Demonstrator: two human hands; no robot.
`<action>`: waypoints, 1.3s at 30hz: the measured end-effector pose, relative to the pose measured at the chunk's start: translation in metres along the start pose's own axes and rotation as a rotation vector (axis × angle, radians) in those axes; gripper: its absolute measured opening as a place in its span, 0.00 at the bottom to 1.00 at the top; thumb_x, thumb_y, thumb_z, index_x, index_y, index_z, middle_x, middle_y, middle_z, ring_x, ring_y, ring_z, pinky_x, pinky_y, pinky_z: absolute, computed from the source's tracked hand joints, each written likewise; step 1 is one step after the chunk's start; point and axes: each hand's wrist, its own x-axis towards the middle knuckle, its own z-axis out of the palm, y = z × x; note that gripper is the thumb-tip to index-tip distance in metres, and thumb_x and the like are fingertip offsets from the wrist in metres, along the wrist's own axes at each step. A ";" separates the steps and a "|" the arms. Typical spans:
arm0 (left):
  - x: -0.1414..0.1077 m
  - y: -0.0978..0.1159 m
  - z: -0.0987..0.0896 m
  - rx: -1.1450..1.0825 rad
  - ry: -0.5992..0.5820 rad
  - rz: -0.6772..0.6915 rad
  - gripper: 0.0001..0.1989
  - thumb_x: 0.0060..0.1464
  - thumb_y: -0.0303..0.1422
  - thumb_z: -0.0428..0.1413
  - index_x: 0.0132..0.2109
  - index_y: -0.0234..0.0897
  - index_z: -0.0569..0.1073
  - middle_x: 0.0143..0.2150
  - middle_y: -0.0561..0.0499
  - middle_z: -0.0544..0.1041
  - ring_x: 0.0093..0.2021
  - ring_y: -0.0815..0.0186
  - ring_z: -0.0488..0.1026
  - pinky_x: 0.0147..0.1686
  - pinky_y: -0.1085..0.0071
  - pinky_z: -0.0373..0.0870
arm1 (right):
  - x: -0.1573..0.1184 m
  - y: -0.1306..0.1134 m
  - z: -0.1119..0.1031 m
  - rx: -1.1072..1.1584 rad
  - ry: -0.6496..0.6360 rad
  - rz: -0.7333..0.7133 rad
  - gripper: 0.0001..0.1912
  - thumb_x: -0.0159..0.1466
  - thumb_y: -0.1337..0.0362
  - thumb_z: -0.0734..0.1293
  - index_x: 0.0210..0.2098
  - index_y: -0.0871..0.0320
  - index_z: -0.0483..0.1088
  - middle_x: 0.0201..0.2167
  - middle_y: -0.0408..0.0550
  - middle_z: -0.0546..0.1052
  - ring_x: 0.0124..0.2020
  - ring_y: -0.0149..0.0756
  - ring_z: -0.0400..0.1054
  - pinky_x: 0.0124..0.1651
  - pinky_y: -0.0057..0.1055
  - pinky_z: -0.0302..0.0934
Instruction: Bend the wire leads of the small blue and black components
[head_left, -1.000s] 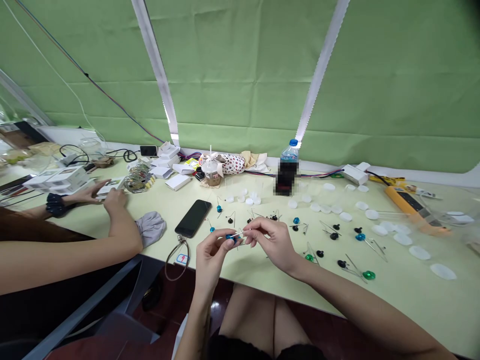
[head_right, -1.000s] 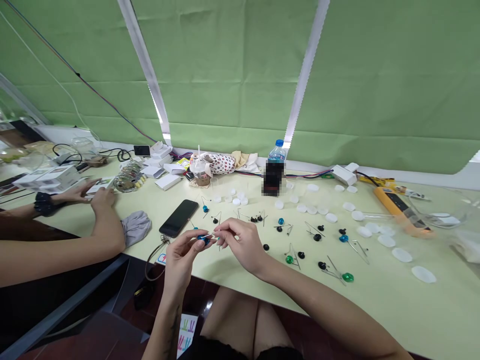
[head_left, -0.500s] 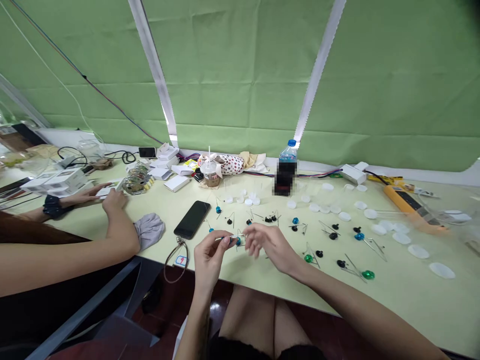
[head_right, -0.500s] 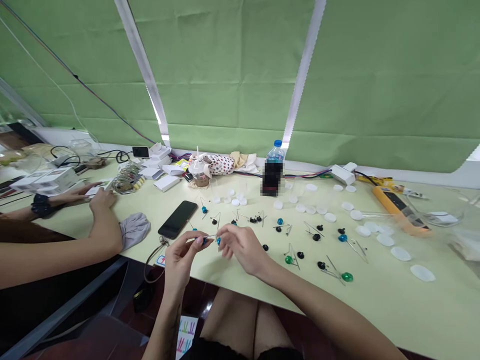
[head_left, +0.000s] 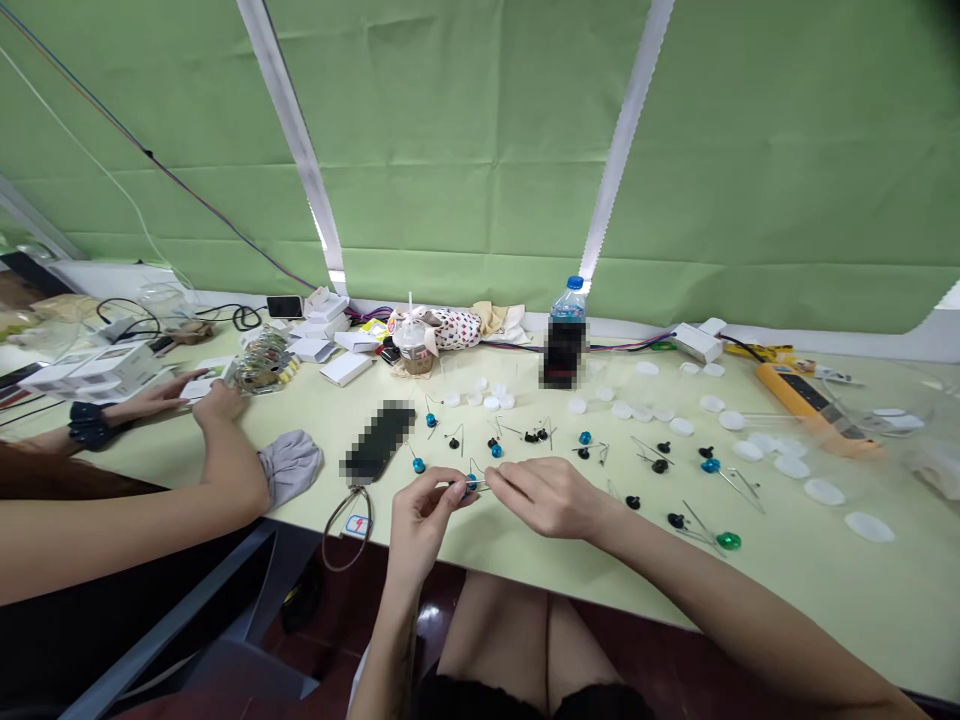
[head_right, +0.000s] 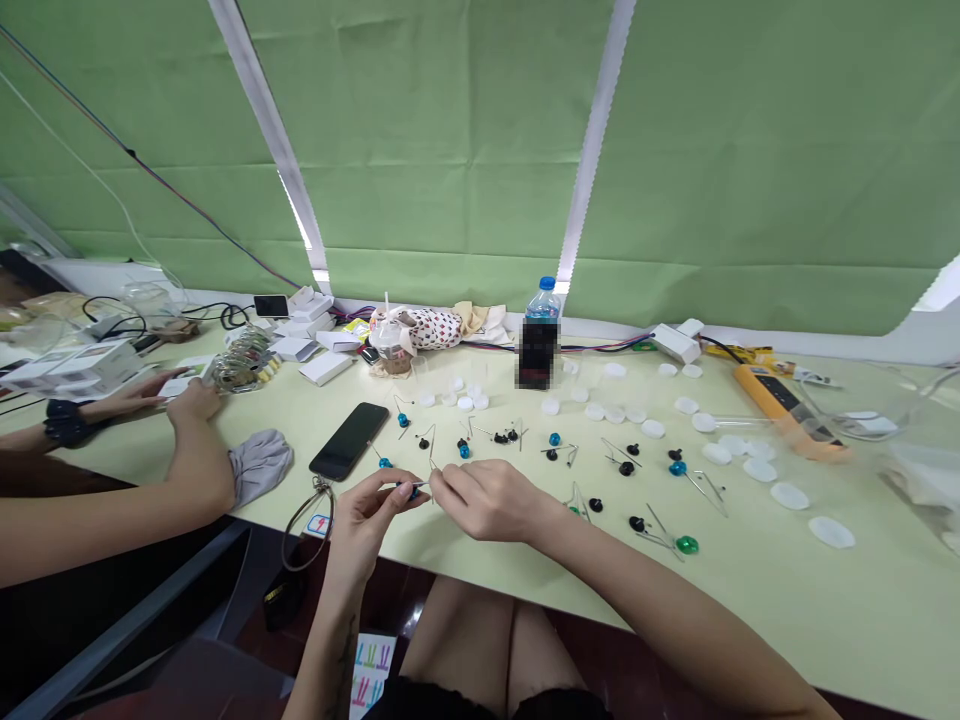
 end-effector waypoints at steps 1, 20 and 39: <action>0.000 -0.001 0.001 0.001 0.016 0.013 0.08 0.54 0.35 0.59 0.35 0.33 0.75 0.34 0.50 0.75 0.36 0.64 0.77 0.44 0.63 0.78 | 0.000 -0.001 0.001 0.109 0.041 0.108 0.12 0.69 0.68 0.56 0.45 0.59 0.70 0.32 0.50 0.77 0.30 0.32 0.71 0.29 0.27 0.62; 0.021 -0.006 0.007 -0.013 0.176 0.080 0.09 0.54 0.37 0.58 0.34 0.34 0.73 0.31 0.52 0.72 0.34 0.64 0.77 0.39 0.64 0.78 | -0.001 0.012 0.019 0.767 0.230 0.827 0.13 0.67 0.57 0.62 0.34 0.58 0.73 0.25 0.46 0.74 0.26 0.32 0.69 0.30 0.29 0.64; 0.141 -0.057 0.035 1.636 -0.212 -0.008 0.13 0.56 0.18 0.47 0.41 0.26 0.76 0.40 0.34 0.75 0.41 0.53 0.77 0.39 0.62 0.72 | -0.009 0.038 0.003 1.041 0.221 0.968 0.18 0.61 0.50 0.66 0.31 0.60 0.73 0.23 0.43 0.71 0.23 0.28 0.64 0.26 0.27 0.61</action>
